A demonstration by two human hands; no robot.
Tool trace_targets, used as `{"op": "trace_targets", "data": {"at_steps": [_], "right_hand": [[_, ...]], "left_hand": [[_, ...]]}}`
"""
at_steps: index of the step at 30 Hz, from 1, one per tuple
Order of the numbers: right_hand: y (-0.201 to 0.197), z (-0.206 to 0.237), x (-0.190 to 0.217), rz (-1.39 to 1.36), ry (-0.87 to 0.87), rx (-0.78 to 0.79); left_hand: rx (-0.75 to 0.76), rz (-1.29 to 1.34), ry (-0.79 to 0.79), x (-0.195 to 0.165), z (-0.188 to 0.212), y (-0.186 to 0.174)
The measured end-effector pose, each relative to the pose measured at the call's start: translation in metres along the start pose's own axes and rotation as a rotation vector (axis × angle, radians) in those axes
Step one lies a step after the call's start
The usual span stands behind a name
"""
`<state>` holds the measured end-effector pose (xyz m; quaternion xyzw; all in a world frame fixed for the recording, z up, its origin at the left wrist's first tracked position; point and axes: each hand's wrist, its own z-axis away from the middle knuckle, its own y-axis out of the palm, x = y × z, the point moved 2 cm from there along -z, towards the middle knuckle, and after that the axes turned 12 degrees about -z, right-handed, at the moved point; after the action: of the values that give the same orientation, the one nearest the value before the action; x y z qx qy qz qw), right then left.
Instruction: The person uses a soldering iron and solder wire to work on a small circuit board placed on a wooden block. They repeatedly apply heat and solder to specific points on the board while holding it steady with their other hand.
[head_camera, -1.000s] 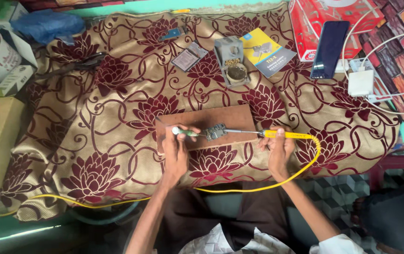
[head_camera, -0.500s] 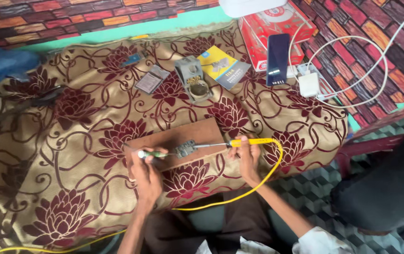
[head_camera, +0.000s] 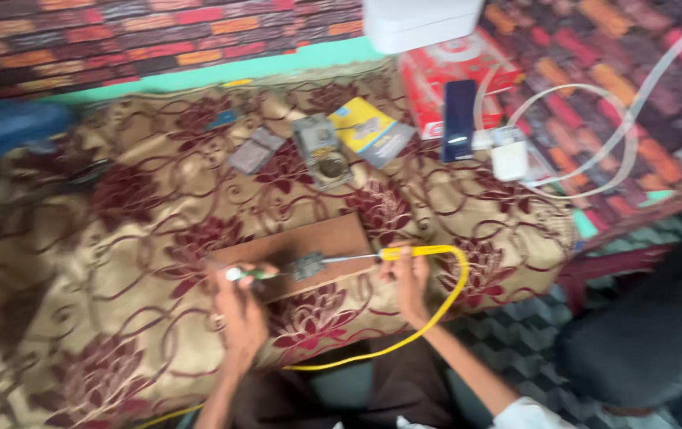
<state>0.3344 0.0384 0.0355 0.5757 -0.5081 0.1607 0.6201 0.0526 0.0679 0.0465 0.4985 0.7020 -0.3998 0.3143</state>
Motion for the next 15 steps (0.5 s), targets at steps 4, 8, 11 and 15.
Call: {"op": "trace_targets", "data": {"at_steps": [4,8,11,15], "right_hand": [[-0.005,-0.003,0.007,-0.020,-0.029,0.125],[-0.005,0.004,0.001,-0.006,0.021,-0.037],[-0.004,0.004,-0.006,-0.159,0.036,-0.048],[0.001,0.006,-0.004,-0.080,-0.056,0.059]], "left_hand": [[0.019,-0.018,-0.073,-0.004,0.001,0.005],[0.000,-0.030,0.030,-0.003,0.004,-0.005],[-0.019,0.078,0.051,0.005,0.002,-0.010],[0.033,0.004,0.016,0.010,0.002,-0.017]]}}
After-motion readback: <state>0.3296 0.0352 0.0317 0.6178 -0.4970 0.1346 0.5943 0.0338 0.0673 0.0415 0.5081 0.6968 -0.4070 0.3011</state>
